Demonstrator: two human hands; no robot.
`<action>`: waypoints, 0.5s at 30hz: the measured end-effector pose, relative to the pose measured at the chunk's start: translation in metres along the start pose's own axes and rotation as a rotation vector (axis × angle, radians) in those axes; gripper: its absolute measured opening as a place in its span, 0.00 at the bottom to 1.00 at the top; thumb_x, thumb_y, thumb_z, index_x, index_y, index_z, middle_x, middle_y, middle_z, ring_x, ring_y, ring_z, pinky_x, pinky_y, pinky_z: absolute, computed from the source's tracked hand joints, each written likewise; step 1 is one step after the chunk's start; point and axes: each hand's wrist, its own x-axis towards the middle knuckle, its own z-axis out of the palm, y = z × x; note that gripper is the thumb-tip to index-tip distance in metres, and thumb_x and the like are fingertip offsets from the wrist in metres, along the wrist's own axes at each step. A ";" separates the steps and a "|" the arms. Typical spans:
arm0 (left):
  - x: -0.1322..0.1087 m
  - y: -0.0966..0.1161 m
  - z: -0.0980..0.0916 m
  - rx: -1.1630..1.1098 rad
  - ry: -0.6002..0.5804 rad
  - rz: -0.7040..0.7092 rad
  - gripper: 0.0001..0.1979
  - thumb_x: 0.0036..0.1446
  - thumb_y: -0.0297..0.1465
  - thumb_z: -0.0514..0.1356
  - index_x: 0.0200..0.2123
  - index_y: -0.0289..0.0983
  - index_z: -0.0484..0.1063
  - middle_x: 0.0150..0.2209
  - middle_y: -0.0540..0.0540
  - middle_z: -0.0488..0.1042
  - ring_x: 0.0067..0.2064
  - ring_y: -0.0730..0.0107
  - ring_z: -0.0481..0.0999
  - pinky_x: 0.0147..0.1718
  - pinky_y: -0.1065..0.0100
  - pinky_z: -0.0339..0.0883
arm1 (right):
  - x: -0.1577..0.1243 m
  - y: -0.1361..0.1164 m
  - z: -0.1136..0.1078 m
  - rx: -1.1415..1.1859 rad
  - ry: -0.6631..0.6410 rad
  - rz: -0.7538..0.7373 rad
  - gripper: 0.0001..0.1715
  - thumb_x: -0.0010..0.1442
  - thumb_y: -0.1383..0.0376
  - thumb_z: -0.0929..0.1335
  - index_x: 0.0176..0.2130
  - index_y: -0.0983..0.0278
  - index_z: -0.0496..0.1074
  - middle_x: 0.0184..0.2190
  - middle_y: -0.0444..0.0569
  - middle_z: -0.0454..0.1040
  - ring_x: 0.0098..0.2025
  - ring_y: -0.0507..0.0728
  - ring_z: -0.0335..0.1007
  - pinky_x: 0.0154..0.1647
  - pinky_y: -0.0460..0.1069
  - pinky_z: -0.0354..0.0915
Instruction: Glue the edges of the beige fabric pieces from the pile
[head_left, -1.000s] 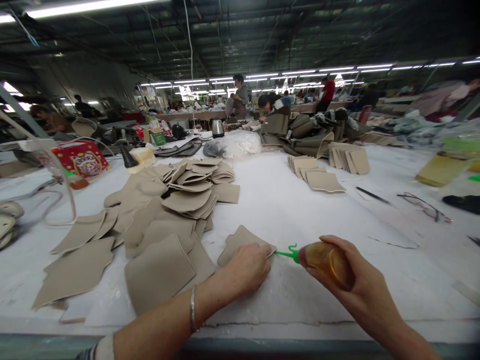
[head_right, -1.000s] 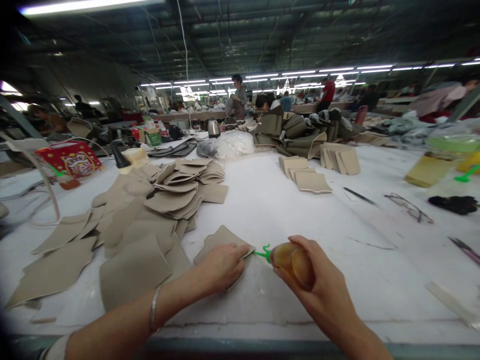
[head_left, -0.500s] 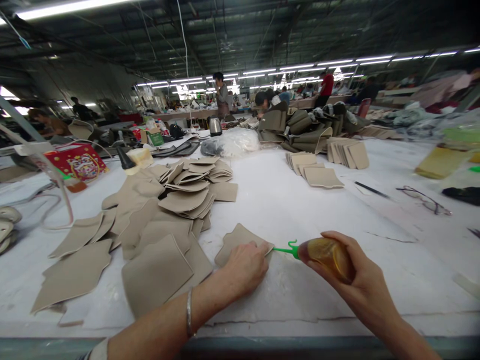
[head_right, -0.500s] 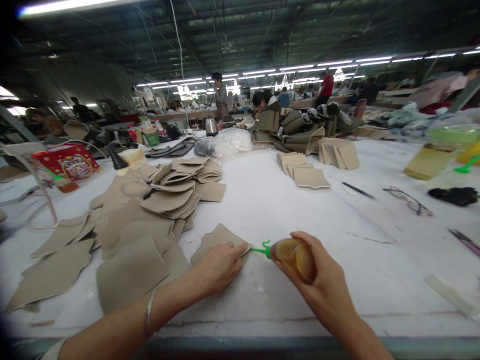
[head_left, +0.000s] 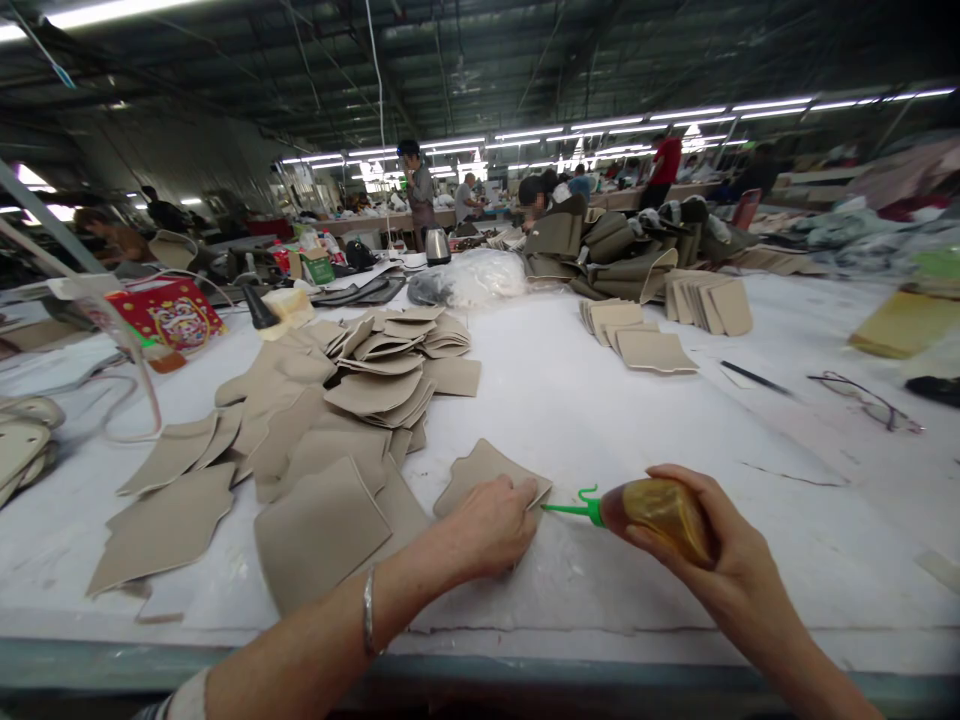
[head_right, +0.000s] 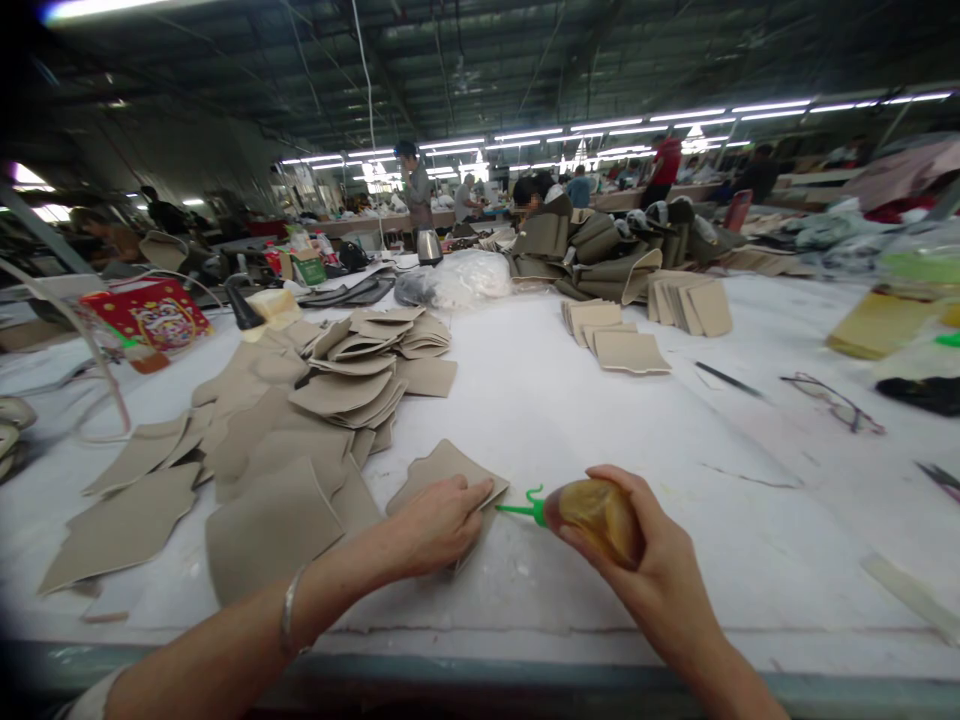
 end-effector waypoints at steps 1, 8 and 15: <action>-0.001 0.000 -0.001 -0.009 -0.001 0.007 0.17 0.62 0.30 0.45 0.51 0.39 0.66 0.37 0.42 0.71 0.39 0.59 0.74 0.39 0.64 0.66 | -0.001 0.000 0.000 0.008 -0.026 -0.001 0.26 0.57 0.53 0.72 0.52 0.58 0.65 0.44 0.48 0.72 0.40 0.61 0.72 0.37 0.50 0.69; -0.003 -0.003 0.000 -0.037 -0.001 0.021 0.18 0.62 0.30 0.44 0.53 0.38 0.64 0.39 0.42 0.71 0.41 0.59 0.74 0.41 0.64 0.66 | -0.004 -0.001 0.000 0.028 -0.033 -0.005 0.25 0.57 0.53 0.72 0.51 0.57 0.65 0.44 0.47 0.71 0.41 0.60 0.71 0.39 0.49 0.68; -0.005 -0.003 0.002 -0.058 0.003 0.020 0.20 0.63 0.31 0.44 0.57 0.39 0.62 0.40 0.42 0.71 0.42 0.59 0.74 0.41 0.64 0.65 | -0.018 -0.010 0.005 0.154 -0.083 0.097 0.25 0.57 0.53 0.71 0.51 0.57 0.65 0.44 0.47 0.72 0.42 0.61 0.71 0.41 0.49 0.67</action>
